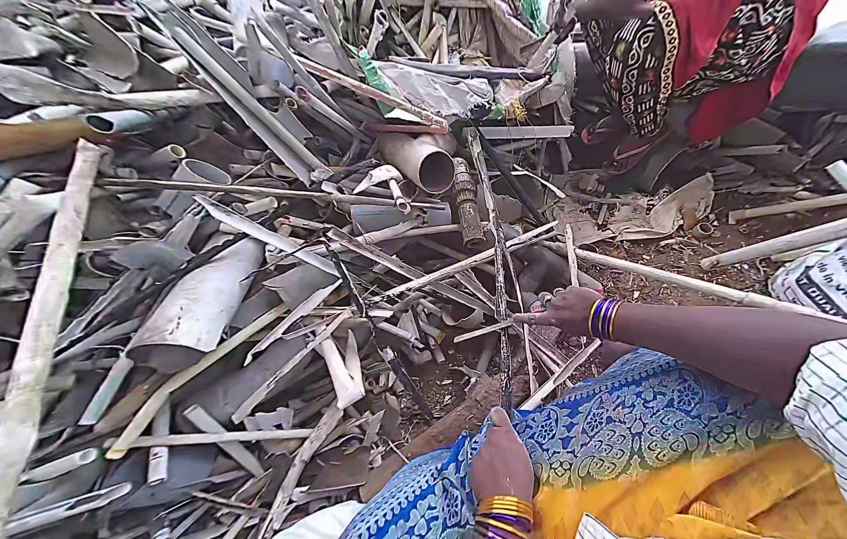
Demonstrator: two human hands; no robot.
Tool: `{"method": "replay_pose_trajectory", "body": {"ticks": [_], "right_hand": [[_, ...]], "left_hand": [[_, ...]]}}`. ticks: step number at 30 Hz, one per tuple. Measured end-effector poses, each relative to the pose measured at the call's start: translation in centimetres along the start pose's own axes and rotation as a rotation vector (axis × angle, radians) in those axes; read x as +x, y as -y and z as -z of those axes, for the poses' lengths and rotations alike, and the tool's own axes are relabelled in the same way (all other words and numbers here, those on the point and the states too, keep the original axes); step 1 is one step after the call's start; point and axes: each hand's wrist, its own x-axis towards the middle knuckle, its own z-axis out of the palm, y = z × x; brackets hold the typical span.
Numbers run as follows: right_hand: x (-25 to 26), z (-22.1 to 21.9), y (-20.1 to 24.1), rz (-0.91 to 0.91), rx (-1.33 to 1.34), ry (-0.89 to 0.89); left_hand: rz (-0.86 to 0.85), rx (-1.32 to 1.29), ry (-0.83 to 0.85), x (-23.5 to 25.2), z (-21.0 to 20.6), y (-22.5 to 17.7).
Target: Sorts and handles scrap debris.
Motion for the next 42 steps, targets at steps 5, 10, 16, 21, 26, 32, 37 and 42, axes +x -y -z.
{"method": "replay_pose_trajectory", "body": {"ticks": [5, 10, 16, 21, 26, 32, 37, 42], "right_hand": [[-1.6, -1.1, 4.9, 0.106, 0.061, 0.043], [-0.5, -1.0, 0.9, -0.078, 0.107, -0.062], [-1.0, -2.4, 4.5, -0.160, 0.540, -0.112], [-1.4, -2.4, 4.3, -0.030, 0.668, -0.196], [-1.0, -2.0, 4.6, 0.035, 0.763, -0.203], [-1.2, -0.4, 1.2, -0.082, 0.698, -0.356], [-0.3, 1.4, 1.2, -0.234, 0.371, -0.194], [1.3, -0.3, 3.3, -0.061, 0.273, -0.154]], "left_hand": [[-0.001, 0.007, 0.012, -0.4, 0.1, -0.5], [0.002, 0.000, 0.016, -0.6, 0.6, -0.5], [-0.193, -0.396, 0.073, 0.9, 1.6, 2.7], [-0.354, -1.273, 0.370, 4.2, 3.0, 4.4], [-0.319, -1.765, 0.439, 7.4, 2.3, 1.3], [-0.407, -1.404, 0.240, 7.6, 2.1, -0.4], [-0.252, -0.566, 0.064, 5.4, 4.2, -1.7], [-0.221, -0.502, 0.084, 5.2, 4.4, -1.9]]}}
